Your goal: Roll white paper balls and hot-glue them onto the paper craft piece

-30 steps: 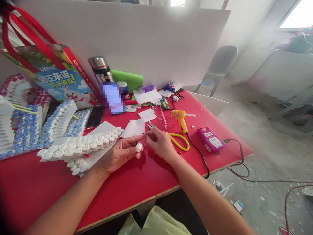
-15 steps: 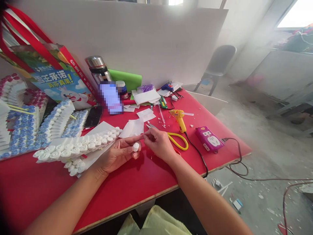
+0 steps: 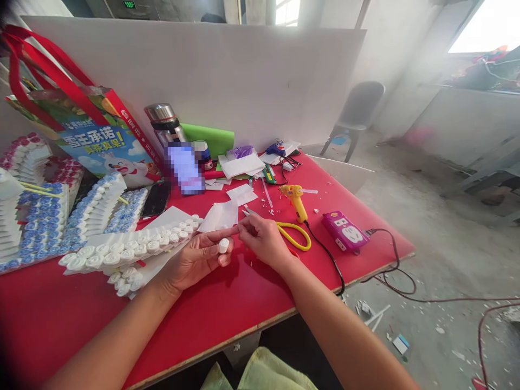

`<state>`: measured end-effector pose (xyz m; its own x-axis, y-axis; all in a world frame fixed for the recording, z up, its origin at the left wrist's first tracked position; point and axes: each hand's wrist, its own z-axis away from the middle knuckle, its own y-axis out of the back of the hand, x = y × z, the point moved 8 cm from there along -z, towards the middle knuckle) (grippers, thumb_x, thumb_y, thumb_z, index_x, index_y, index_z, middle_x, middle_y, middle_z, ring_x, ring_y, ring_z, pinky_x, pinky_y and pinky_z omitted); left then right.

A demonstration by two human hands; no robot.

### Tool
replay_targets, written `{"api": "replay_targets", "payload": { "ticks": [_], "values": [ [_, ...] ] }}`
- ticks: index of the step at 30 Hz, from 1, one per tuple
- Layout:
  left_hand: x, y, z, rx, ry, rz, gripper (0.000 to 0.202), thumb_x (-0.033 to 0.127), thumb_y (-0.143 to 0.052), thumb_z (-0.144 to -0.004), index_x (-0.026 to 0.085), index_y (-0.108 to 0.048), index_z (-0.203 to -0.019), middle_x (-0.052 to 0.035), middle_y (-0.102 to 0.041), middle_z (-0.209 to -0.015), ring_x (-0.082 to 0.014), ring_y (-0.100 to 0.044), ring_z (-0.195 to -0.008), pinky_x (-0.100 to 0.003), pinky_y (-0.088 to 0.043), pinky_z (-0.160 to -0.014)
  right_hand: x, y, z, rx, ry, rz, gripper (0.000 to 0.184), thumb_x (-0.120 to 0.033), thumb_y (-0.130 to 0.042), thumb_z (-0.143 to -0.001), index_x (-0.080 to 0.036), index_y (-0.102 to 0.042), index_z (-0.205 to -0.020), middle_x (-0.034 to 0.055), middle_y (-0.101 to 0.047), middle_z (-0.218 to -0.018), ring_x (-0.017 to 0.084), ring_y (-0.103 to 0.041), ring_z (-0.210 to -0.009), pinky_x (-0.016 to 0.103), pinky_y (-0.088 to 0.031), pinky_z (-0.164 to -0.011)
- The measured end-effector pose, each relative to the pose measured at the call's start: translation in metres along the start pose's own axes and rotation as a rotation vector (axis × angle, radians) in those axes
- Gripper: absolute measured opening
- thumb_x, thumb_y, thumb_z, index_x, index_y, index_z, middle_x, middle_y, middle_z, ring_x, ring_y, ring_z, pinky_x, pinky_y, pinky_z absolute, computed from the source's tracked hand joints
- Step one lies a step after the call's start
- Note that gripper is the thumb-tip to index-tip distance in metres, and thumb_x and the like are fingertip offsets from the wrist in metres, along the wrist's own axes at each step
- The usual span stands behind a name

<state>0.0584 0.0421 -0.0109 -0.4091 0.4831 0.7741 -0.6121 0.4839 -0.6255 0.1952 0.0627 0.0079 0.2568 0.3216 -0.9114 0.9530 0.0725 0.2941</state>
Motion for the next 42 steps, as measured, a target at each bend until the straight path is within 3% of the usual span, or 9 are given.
{"api": "replay_targets", "payload": {
  "ticks": [7,15,20,24,27,30,33,37,42],
  "values": [
    [0.004,0.003,0.0,0.029,-0.031,0.022,0.041,0.017,-0.074,-0.083,0.016,-0.072,-0.124,-0.006,-0.061,-0.088,-0.0104,-0.055,-0.069,-0.027,-0.043,-0.07,-0.004,-0.002,0.0,-0.018,0.021,-0.105,0.021,-0.039,-0.058,-0.094,-0.019,-0.063,-0.095,0.0011,-0.065,-0.076,0.013,-0.059,-0.059,0.025,-0.046,-0.057],
    [0.001,0.004,-0.001,-0.014,-0.019,-0.026,0.043,0.015,-0.068,-0.087,0.014,-0.068,-0.129,-0.0052,-0.058,-0.088,-0.0105,-0.055,-0.07,-0.028,-0.044,-0.072,0.0,0.002,0.001,0.02,-0.006,-0.082,0.015,-0.032,-0.059,-0.092,-0.018,-0.064,-0.087,-0.0033,-0.059,-0.059,0.01,-0.051,-0.048,0.022,-0.039,-0.049],
    [0.002,0.004,-0.001,-0.011,-0.036,-0.047,0.042,0.017,-0.069,-0.087,0.013,-0.069,-0.128,-0.0058,-0.058,-0.088,-0.0111,-0.055,-0.071,-0.027,-0.045,-0.072,-0.011,0.002,0.001,0.016,0.089,-0.07,0.015,-0.033,-0.064,-0.091,-0.018,-0.064,-0.086,-0.0008,-0.064,-0.07,0.01,-0.053,-0.056,0.023,-0.042,-0.054],
    [0.008,0.006,0.0,0.01,-0.076,-0.071,0.041,0.018,-0.072,-0.085,0.013,-0.071,-0.125,-0.006,-0.059,-0.089,-0.0107,-0.056,-0.071,-0.027,-0.048,-0.072,-0.002,0.012,-0.001,0.117,0.004,-0.215,0.023,-0.039,-0.062,-0.093,-0.019,-0.058,-0.081,-0.0024,-0.06,-0.064,0.01,-0.05,-0.049,0.024,-0.039,-0.049],
    [0.02,0.014,0.001,0.104,-0.18,-0.047,0.038,0.019,-0.075,-0.083,0.012,-0.073,-0.12,-0.006,-0.063,-0.091,-0.0102,-0.058,-0.075,-0.026,-0.051,-0.077,0.004,0.019,0.0,0.219,-0.045,-0.212,0.034,-0.045,-0.062,-0.093,-0.02,-0.051,-0.072,-0.0044,-0.054,-0.057,0.008,-0.043,-0.044,0.024,-0.034,-0.046],
    [0.028,0.019,0.002,0.18,-0.254,-0.032,0.035,0.019,-0.076,-0.082,0.013,-0.075,-0.117,-0.005,-0.067,-0.092,-0.0111,-0.062,-0.082,-0.025,-0.052,-0.086,0.004,0.009,0.001,0.14,-0.06,-0.154,0.044,-0.053,-0.05,-0.098,-0.021,-0.048,-0.068,-0.0035,-0.053,-0.056,0.009,-0.045,-0.044,0.024,-0.035,-0.048],
    [0.027,0.02,0.0,0.215,-0.247,-0.072,0.036,0.018,-0.077,-0.082,0.015,-0.074,-0.118,-0.0049,-0.07,-0.095,-0.0128,-0.065,-0.089,-0.026,-0.053,-0.091,-0.003,-0.008,0.003,-0.01,0.005,0.018,0.037,-0.055,-0.054,-0.096,-0.02,-0.057,-0.083,-0.0006,-0.063,-0.07,0.012,-0.053,-0.055,0.025,-0.038,-0.054],
    [0.023,0.024,-0.002,0.266,-0.224,-0.144,0.034,0.017,-0.076,-0.082,0.016,-0.074,-0.116,-0.005,-0.073,-0.095,-0.0124,-0.066,-0.092,-0.023,-0.053,-0.089,-0.016,-0.021,0.005,-0.109,0.178,0.3,0.031,-0.05,-0.059,-0.095,-0.02,-0.06,-0.089,0.0029,-0.065,-0.084,0.014,-0.055,-0.07,0.025,-0.037,-0.063],
    [0.023,0.02,-0.002,0.257,-0.229,-0.206,0.033,0.02,-0.077,-0.082,0.017,-0.075,-0.114,-0.0075,-0.076,-0.099,-0.0169,-0.069,-0.096,-0.028,-0.053,-0.091,-0.019,-0.024,0.008,-0.14,0.246,0.391,0.023,-0.038,-0.057,-0.098,-0.019,-0.055,-0.084,0.0016,-0.059,-0.079,0.013,-0.049,-0.067,0.025,-0.033,-0.061]
  ]
}}
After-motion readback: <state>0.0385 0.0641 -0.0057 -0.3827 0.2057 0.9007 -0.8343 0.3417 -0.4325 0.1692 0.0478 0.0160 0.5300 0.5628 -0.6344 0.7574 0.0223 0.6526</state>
